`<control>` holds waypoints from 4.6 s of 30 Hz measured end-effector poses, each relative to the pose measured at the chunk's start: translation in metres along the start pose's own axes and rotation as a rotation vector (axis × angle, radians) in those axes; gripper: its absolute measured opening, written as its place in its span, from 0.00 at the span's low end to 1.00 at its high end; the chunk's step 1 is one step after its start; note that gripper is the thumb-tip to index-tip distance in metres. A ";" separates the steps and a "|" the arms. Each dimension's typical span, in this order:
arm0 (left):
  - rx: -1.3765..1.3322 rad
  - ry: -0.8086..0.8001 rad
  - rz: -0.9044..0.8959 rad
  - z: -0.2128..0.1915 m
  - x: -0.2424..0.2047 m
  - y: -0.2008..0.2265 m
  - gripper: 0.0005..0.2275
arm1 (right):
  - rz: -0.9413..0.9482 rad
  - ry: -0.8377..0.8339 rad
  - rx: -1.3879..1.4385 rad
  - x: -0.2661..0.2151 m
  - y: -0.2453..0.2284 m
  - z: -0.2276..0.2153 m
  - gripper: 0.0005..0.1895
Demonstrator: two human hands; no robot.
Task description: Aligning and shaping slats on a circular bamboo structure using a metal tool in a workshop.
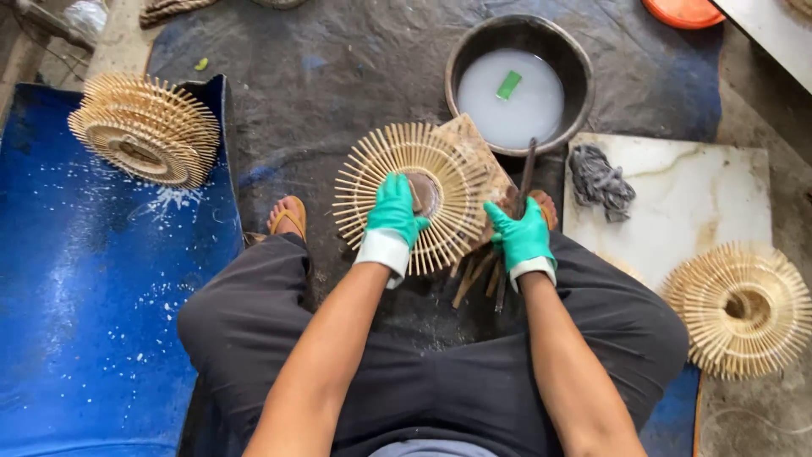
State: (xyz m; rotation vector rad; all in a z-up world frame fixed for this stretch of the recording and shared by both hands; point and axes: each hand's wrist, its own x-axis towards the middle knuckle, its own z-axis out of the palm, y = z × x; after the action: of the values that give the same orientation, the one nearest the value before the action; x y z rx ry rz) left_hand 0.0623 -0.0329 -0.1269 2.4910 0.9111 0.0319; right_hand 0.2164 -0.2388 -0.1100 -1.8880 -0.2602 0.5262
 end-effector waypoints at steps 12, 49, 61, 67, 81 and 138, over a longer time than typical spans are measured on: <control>0.044 -0.096 -0.001 0.002 0.001 0.003 0.50 | 0.023 -0.008 0.107 -0.011 -0.003 0.043 0.30; 0.154 -0.281 0.075 -0.045 0.014 0.026 0.48 | 0.431 -0.050 0.399 -0.126 -0.032 -0.024 0.22; 0.059 -0.269 -0.086 -0.044 0.007 0.051 0.30 | 0.365 -0.053 0.446 -0.133 -0.031 -0.026 0.23; 0.064 -0.250 -0.047 -0.060 0.011 0.050 0.35 | 0.401 -0.080 0.369 -0.129 -0.037 -0.027 0.24; 0.048 -0.264 -0.101 -0.059 0.008 0.057 0.22 | 0.364 -0.102 0.449 -0.129 -0.033 -0.019 0.24; 0.079 -0.304 -0.135 -0.074 0.021 0.053 0.38 | 0.433 -0.167 0.368 -0.117 -0.058 -0.018 0.25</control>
State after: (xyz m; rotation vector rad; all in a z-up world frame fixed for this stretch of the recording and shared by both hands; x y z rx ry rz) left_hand 0.0969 -0.0229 -0.0404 2.4091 0.9607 -0.4230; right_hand 0.1269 -0.2812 -0.0237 -1.5409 0.1384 0.9574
